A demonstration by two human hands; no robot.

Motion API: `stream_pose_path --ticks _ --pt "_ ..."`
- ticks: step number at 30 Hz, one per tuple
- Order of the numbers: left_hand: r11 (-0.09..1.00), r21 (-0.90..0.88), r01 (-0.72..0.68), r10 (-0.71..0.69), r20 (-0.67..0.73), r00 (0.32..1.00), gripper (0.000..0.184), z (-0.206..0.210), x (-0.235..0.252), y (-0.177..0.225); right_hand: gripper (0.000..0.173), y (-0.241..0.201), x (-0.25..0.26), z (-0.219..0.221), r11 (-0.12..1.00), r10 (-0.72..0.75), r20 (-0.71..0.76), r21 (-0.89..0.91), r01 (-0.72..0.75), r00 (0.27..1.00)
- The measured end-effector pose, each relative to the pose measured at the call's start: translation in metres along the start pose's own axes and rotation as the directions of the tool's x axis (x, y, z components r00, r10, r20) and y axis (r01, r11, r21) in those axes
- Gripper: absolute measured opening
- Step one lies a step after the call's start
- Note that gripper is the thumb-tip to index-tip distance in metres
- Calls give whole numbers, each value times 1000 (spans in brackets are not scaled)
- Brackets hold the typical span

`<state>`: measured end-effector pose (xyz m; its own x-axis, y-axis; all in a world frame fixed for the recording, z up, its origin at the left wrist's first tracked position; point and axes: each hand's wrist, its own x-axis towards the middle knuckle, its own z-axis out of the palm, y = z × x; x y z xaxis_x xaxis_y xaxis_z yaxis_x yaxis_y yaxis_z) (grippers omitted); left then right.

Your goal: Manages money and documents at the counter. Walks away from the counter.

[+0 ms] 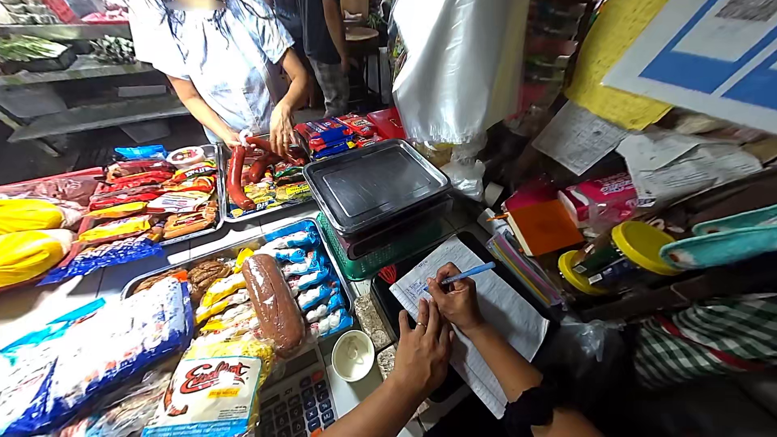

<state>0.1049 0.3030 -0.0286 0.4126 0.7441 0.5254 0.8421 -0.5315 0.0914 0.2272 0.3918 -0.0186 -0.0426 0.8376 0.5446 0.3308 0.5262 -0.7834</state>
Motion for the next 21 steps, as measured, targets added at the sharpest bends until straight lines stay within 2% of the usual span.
stream_pose_path --ticks 8,21 --pt "998 56 33 -36 58 998 47 1 1 1 10 0 -1 0 1000 13 7 -1 -13 1000" --pt "999 33 40 -42 63 997 47 1 1 2 9 0 0 0 999 8 -20 -33 -9 1000"
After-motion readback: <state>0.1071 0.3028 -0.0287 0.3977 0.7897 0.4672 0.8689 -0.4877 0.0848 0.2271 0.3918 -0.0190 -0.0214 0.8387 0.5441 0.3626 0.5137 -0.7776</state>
